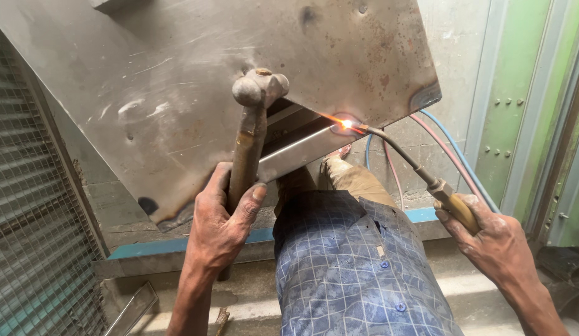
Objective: The person uses a gas welding torch and a filler rod to weld metal pieces together on a table, and then uses a hammer to strike the metal.
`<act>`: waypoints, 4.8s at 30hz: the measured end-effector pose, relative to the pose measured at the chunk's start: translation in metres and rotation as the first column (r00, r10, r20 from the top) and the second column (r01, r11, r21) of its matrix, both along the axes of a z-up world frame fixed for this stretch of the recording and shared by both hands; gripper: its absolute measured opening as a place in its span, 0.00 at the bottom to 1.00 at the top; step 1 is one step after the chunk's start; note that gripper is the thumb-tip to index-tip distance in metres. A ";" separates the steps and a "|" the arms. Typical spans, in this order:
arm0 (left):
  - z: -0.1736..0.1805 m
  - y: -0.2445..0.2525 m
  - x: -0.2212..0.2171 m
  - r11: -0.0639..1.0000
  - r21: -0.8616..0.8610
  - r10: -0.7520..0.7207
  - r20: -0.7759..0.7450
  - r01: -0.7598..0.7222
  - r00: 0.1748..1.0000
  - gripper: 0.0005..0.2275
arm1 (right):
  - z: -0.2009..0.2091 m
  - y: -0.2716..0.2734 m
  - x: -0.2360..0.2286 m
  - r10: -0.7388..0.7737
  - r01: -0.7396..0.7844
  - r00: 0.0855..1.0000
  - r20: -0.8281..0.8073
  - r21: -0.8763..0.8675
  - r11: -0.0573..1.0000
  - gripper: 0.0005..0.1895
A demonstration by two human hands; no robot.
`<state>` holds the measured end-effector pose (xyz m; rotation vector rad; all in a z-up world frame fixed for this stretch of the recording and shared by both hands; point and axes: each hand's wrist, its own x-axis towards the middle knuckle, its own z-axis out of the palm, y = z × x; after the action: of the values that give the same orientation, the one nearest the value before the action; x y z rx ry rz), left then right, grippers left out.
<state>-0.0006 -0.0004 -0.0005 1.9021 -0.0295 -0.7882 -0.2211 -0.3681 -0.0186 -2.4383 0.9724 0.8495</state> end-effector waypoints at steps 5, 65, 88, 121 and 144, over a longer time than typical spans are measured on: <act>0.000 -0.005 -0.002 0.999 0.023 -0.048 0.043 0.047 0.998 0.15 | 0.007 0.000 -0.006 -0.108 0.109 0.988 -0.110 -0.001 0.994 0.23; -0.013 -0.047 -0.051 0.972 0.195 -0.150 0.065 0.135 0.987 0.20 | 0.008 -0.015 0.015 0.055 -0.056 0.996 0.065 0.012 0.998 0.24; -0.006 -0.086 -0.056 0.798 0.543 -0.547 0.466 0.263 0.696 0.19 | -0.041 -0.102 -0.071 -0.178 0.180 0.918 0.354 0.026 0.983 0.21; -0.003 -0.097 -0.055 0.868 0.492 -0.375 0.558 0.068 0.740 0.16 | -0.119 -0.146 -0.127 -0.325 0.298 0.874 0.361 0.130 0.946 0.21; -0.007 -0.090 -0.046 0.894 0.442 -0.339 0.565 0.071 0.753 0.15 | -0.096 -0.136 -0.090 -0.378 0.303 0.820 0.430 0.235 0.924 0.22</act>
<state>-0.0462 -0.0908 -0.0079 2.5195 -0.5539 -0.2590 -0.3114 -0.5039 -0.1151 -2.0900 1.0561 0.1826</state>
